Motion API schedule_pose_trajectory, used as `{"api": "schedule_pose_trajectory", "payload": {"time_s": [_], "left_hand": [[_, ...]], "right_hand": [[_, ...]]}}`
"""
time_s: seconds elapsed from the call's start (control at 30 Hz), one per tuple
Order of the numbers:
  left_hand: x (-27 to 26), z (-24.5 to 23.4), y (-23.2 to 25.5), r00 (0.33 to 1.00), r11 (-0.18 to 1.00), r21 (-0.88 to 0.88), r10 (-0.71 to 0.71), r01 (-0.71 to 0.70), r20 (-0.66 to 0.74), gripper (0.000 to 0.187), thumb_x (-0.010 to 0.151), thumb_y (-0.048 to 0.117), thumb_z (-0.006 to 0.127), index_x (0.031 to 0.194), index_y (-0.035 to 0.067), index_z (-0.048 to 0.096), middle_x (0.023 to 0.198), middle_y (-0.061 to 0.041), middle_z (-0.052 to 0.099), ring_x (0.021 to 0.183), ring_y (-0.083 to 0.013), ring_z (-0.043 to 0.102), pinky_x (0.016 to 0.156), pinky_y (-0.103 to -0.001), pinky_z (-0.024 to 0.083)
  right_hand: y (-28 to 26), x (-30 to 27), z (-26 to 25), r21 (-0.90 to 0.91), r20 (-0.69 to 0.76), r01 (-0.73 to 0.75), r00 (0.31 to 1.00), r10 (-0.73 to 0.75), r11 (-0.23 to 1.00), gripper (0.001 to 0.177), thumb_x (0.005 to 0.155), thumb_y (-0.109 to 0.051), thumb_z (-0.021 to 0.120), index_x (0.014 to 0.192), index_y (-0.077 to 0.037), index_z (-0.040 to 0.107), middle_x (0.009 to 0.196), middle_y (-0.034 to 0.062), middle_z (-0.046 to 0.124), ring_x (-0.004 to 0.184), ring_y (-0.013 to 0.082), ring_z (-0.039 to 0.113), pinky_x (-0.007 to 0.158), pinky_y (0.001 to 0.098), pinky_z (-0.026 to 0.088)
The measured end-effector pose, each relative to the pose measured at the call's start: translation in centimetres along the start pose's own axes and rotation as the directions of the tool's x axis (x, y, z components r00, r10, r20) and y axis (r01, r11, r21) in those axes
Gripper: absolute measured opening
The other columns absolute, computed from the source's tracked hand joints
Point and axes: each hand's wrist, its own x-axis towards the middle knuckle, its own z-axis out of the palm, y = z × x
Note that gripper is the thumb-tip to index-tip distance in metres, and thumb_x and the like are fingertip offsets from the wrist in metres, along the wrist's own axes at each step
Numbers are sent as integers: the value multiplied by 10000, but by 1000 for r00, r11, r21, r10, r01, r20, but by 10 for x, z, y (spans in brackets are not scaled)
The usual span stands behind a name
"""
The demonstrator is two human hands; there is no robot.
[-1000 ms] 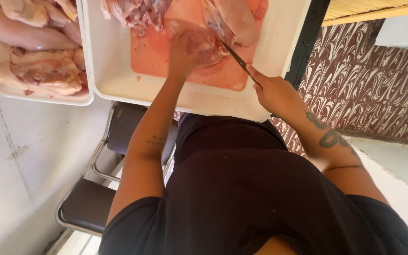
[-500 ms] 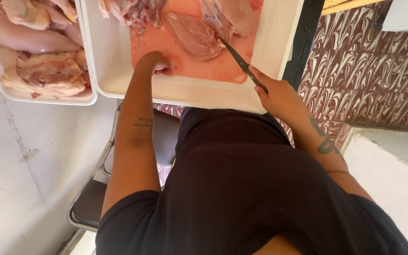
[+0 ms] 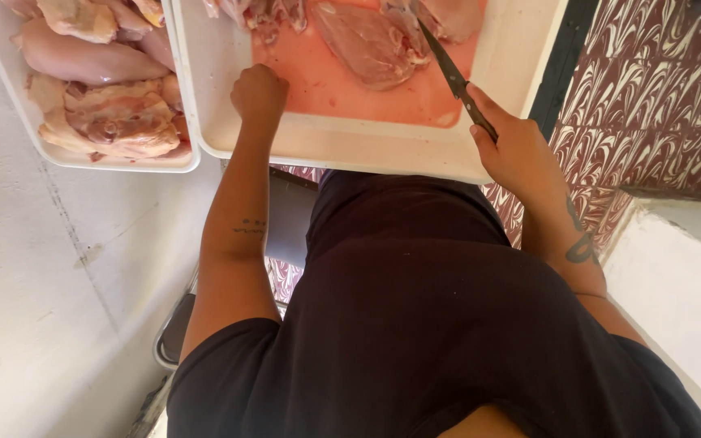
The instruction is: Trimming fat and skin from raw chicken fillets using a knife.
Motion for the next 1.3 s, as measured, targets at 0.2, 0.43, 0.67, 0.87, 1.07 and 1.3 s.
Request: {"api": "schedule_pose_trajectory", "payload": {"time_s": [0.2,0.43,0.67,0.87,1.07,1.3], "left_hand": [[-26,-19,4,956,950,132,269,-284,119,645,890,467,696,1404,144,481,1268,-81,564,1035,-347,646,730,-484,543],[-45,2,44,842,820,197,537,-537,60,913,946,683,634,1502,30,321,1612,-99,142,1429,-381,158,1084,-572,260],[-30,62,121,466,482,169,875,-860,-129,804,863,560,724,1449,66,482,1489,-153,412,1425,-416,254,1163,-699,54],[-12,81,118,388,428,224,899,-876,-201,827,810,672,762,1377,104,565,1423,-116,471,1352,-417,364,1099,-770,113],[-3,79,115,316,416,254,881,-873,-353,766,768,638,854,1271,102,637,1369,-107,526,1288,-398,433,1094,-730,184],[0,70,106,298,439,318,864,-840,-406,783,872,776,725,1260,99,644,1314,-80,541,1287,-374,440,1126,-667,198]], "right_hand": [[-21,1,11,46,-37,-40,998,41,998,588,1039,-210,411,1619,-291,359,690,83,505,543,230,409,524,388,356],[0,36,49,-124,-128,0,992,-16,992,585,1036,-181,419,1615,-243,362,657,177,544,562,360,514,483,479,381],[28,104,70,-363,-162,189,951,-262,912,557,1081,-196,440,1625,-266,345,682,156,503,576,379,539,496,459,423],[31,149,90,-370,-120,142,973,-199,918,560,1082,-256,399,1624,-330,281,794,177,530,650,445,590,592,514,479],[53,154,105,-528,-157,143,952,-262,837,632,1028,-161,442,1623,-328,309,724,147,530,489,427,570,445,505,475],[-17,73,50,-642,54,-10,997,58,766,715,1021,-85,379,1667,-251,124,537,103,554,420,260,501,375,387,385]]}}
